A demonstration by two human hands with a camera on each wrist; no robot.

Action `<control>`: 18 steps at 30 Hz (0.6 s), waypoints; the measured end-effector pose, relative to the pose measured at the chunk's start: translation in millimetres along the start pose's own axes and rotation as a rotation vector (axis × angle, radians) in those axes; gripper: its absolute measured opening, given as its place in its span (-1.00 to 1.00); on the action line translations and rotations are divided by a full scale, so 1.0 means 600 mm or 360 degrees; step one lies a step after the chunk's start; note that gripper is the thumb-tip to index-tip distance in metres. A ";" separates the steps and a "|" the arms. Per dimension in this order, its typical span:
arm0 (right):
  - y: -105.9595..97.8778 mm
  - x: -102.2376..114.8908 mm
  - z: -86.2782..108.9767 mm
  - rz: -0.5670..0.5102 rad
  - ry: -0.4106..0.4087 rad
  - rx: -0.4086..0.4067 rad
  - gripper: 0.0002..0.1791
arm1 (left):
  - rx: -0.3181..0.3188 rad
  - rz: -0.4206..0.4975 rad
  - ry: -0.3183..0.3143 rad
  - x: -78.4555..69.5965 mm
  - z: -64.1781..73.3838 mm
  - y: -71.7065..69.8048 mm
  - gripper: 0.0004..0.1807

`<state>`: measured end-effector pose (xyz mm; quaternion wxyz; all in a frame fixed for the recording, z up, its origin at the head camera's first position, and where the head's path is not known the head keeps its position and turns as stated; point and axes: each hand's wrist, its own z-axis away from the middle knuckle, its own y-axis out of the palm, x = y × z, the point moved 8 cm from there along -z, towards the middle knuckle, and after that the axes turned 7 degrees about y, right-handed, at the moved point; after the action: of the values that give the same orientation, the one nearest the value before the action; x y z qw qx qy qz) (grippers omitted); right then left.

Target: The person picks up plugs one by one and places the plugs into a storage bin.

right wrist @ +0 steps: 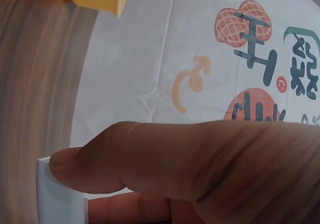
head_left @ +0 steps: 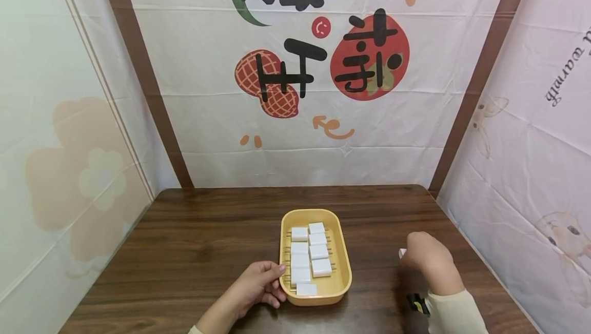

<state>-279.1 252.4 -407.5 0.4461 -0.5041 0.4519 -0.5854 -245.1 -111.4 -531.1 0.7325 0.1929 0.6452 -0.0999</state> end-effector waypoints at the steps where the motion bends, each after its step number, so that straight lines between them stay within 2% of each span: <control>1: -0.003 0.003 0.000 0.0000 -0.0007 0.0000 -0.90 | 0.0001 0.0000 -0.0001 0.000 0.000 0.000 -0.67; 10: -0.018 0.033 0.003 -0.0011 -0.0039 0.0023 -0.93 | -0.0001 -0.0006 -0.0008 0.002 0.000 0.000 -0.69; 18: -0.025 0.054 0.002 -0.0024 -0.0074 0.0025 -0.86 | -0.0001 -0.0010 -0.0008 0.002 0.000 -0.001 -0.69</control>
<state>-281.7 223.4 -386.6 0.4560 -0.5174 0.4330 -0.5804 -245.4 -111.8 -532.4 0.7339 0.1903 0.6439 -0.1024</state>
